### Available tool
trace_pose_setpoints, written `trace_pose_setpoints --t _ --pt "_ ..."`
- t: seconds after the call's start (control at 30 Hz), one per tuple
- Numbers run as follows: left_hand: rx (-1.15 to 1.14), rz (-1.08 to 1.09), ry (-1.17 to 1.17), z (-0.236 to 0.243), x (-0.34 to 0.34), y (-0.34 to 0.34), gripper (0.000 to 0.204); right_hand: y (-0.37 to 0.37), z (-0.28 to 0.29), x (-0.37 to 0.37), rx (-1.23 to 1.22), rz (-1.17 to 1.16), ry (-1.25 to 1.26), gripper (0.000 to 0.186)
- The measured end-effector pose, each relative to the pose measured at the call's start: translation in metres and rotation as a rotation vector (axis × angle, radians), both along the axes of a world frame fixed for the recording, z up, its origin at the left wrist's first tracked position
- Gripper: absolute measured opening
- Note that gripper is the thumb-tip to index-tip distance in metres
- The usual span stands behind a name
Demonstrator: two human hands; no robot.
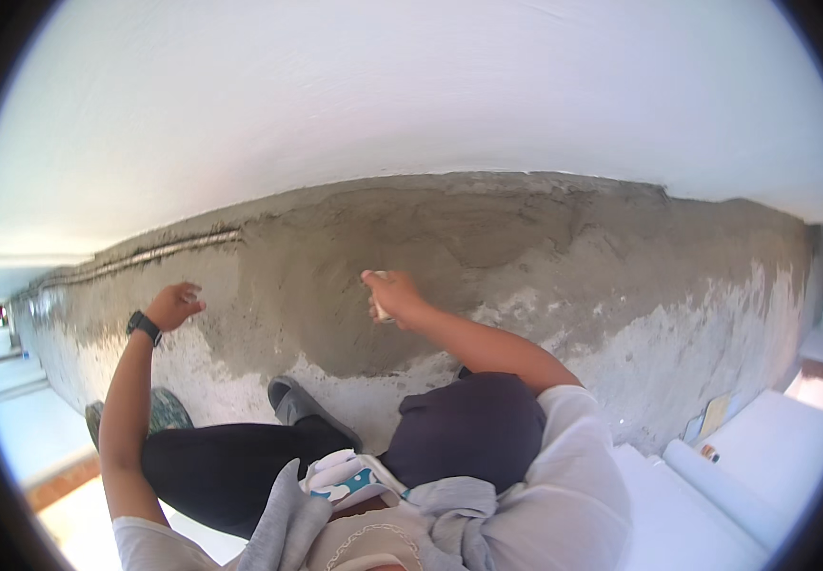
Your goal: The person scoops cement from a bucket and applies it to the lower part of a wall using a trowel. They repeatedly smooth the cement along the wall's base, working along a linear section.
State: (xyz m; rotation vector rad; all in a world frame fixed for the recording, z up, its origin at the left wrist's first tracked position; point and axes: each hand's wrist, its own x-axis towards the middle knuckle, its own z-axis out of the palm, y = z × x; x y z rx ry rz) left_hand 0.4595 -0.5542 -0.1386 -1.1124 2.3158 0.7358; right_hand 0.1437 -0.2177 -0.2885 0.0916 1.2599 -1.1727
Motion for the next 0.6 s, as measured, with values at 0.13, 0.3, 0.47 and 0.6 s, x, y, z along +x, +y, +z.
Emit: trace_pose_setpoints --t 0.13,0.3,0.47,0.6 --pt "-0.019 -0.014 0.007 0.001 0.005 -0.001 0.051 -0.019 -0.016 0.000 -0.019 0.000 0.158 0.042" --pt "0.035 0.032 -0.072 -0.001 0.018 -0.007 0.051 0.008 -0.015 -0.033 0.059 -0.225 0.219 0.042" --pt "0.048 0.064 -0.075 -0.006 0.000 -0.009 0.052 0.072 -0.013 -0.097 0.107 -0.396 0.279 0.044" --pt "0.045 -0.001 -0.052 -0.008 -0.035 -0.003 0.053 0.120 -0.010 -0.145 0.129 -0.548 0.327 0.034"
